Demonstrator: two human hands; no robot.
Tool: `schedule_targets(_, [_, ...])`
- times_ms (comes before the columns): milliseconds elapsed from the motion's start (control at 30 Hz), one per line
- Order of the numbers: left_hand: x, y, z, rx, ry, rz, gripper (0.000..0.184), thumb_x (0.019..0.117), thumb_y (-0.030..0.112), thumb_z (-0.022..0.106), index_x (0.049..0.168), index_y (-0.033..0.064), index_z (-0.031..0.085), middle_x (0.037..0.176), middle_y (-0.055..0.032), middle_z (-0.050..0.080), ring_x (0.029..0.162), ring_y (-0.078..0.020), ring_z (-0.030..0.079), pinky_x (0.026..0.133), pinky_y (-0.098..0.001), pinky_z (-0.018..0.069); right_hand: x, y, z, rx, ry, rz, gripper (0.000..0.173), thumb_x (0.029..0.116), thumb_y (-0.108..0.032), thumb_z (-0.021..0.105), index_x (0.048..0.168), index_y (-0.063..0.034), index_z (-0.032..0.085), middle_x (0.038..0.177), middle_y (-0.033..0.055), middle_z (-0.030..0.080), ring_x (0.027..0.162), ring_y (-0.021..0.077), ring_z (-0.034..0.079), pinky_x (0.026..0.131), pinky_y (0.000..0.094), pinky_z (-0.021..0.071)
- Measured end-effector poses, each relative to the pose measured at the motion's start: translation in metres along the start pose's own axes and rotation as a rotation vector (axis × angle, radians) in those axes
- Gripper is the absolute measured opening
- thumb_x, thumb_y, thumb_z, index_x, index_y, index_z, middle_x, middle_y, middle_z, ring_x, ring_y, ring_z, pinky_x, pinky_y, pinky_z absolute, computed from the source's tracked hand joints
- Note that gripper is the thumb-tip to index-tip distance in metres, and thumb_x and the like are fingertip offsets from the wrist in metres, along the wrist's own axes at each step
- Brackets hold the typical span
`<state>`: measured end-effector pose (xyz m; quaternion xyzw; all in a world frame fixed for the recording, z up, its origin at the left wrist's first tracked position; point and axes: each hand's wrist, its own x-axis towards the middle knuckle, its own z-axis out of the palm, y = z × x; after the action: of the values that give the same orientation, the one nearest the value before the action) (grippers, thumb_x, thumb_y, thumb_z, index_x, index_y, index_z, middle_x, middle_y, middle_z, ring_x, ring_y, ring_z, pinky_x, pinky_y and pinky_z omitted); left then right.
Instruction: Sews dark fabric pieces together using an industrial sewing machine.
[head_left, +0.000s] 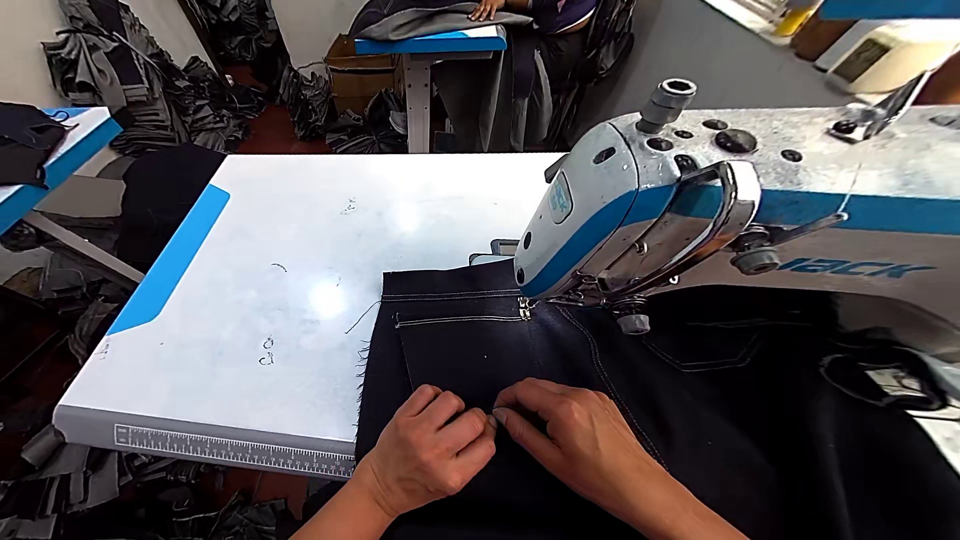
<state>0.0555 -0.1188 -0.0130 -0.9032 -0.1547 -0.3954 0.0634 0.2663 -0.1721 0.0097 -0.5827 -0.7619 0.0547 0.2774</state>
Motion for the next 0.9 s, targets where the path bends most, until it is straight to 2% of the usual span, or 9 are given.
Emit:
schedule_targets(67, [0.000, -0.002, -0.002, -0.203, -0.071, -0.195, 0.014, 0.0965, 0.021, 0.064, 0.098, 0.0134, 0.076, 0.090, -0.0012, 0.072, 0.086, -0.0151, 0.066, 0.077, -0.0298, 0.0529, -0.003, 0.001, 0.001, 0.000, 0.027, -0.033, 0.028, 0.0972, -0.036, 0.052, 0.086, -0.0217, 0.074, 0.074, -0.0080, 0.068, 0.063, 0.0050, 0.063, 0.051, 0.0254, 0.0473])
schedule_targets(167, [0.005, -0.005, -0.010, -0.406, -0.234, -0.464, 0.032, 0.0931, 0.038, 0.066, 0.107, 0.0106, 0.073, 0.095, -0.0009, 0.074, 0.090, -0.0128, 0.070, 0.083, -0.0310, 0.0572, -0.010, 0.000, 0.006, -0.024, 0.091, -0.098, 0.028, 0.0994, -0.033, 0.053, 0.088, -0.0187, 0.075, 0.076, -0.0038, 0.069, 0.068, 0.0095, 0.066, 0.054, 0.0261, 0.0493])
schedule_targets(300, [0.011, -0.002, -0.011, -0.374, -0.373, -0.462, 0.025, 0.0989, 0.033, 0.062, 0.101, 0.0153, 0.079, 0.101, -0.0004, 0.074, 0.095, -0.0168, 0.068, 0.082, -0.0349, 0.0527, -0.016, 0.000, 0.008, -0.047, 0.105, -0.161, 0.029, 0.1038, -0.032, 0.053, 0.093, -0.0163, 0.074, 0.081, -0.0006, 0.072, 0.073, 0.0133, 0.069, 0.058, 0.0263, 0.0529])
schedule_targets(367, [0.012, -0.005, -0.011, -0.402, -0.405, -0.464, 0.025, 0.1002, 0.032, 0.060, 0.102, 0.0154, 0.079, 0.102, -0.0005, 0.074, 0.096, -0.0168, 0.067, 0.083, -0.0358, 0.0517, -0.016, 0.003, 0.005, -0.037, 0.062, -0.184, 0.024, 0.1012, -0.029, 0.054, 0.097, -0.0164, 0.074, 0.085, -0.0006, 0.072, 0.077, 0.0133, 0.070, 0.061, 0.0265, 0.0546])
schedule_targets(433, [0.011, -0.008, -0.014, -0.453, -0.421, -0.459, 0.033, 0.1004, 0.040, 0.059, 0.107, 0.0141, 0.078, 0.104, -0.0018, 0.074, 0.098, -0.0172, 0.067, 0.085, -0.0370, 0.0510, -0.014, 0.005, 0.003, -0.023, 0.037, -0.185, 0.021, 0.0962, -0.026, 0.055, 0.098, -0.0177, 0.074, 0.086, -0.0023, 0.072, 0.077, 0.0115, 0.070, 0.062, 0.0261, 0.0553])
schedule_targets(533, [0.010, -0.004, -0.016, -0.425, -0.387, -0.452, 0.058, 0.0873, 0.063, 0.066, 0.116, 0.0121, 0.074, 0.104, -0.0020, 0.074, 0.098, -0.0171, 0.068, 0.086, -0.0397, 0.0522, -0.010, 0.006, 0.002, -0.028, 0.042, -0.175, 0.025, 0.0981, -0.029, 0.054, 0.094, -0.0194, 0.077, 0.083, -0.0034, 0.073, 0.074, 0.0107, 0.069, 0.060, 0.0265, 0.0541])
schedule_targets(567, [0.009, -0.001, -0.012, -0.375, -0.331, -0.446, 0.056, 0.0868, 0.062, 0.067, 0.112, 0.0123, 0.074, 0.099, -0.0010, 0.075, 0.094, -0.0161, 0.068, 0.084, -0.0385, 0.0526, -0.008, 0.005, 0.003, -0.031, 0.046, -0.168, 0.026, 0.0983, -0.029, 0.053, 0.093, -0.0199, 0.077, 0.082, -0.0037, 0.073, 0.073, 0.0105, 0.069, 0.059, 0.0267, 0.0538])
schedule_targets(700, [0.006, 0.006, 0.002, -0.301, -0.141, -0.509, 0.024, 0.0997, 0.032, 0.062, 0.096, 0.0144, 0.078, 0.087, 0.0039, 0.076, 0.085, -0.0100, 0.070, 0.083, -0.0312, 0.0515, -0.005, 0.005, 0.002, -0.011, 0.030, -0.135, 0.029, 0.0983, -0.031, 0.052, 0.093, -0.0194, 0.077, 0.082, -0.0043, 0.073, 0.072, 0.0097, 0.069, 0.058, 0.0270, 0.0535])
schedule_targets(900, [0.006, 0.010, 0.010, -0.293, -0.081, -0.531, 0.018, 0.0986, 0.025, 0.063, 0.094, 0.0129, 0.076, 0.085, 0.0042, 0.074, 0.083, -0.0081, 0.068, 0.085, -0.0296, 0.0511, 0.000, 0.001, -0.002, 0.000, -0.028, -0.060, 0.024, 0.0925, -0.030, 0.054, 0.089, -0.0187, 0.075, 0.077, -0.0053, 0.069, 0.064, 0.0086, 0.065, 0.053, 0.0286, 0.0512])
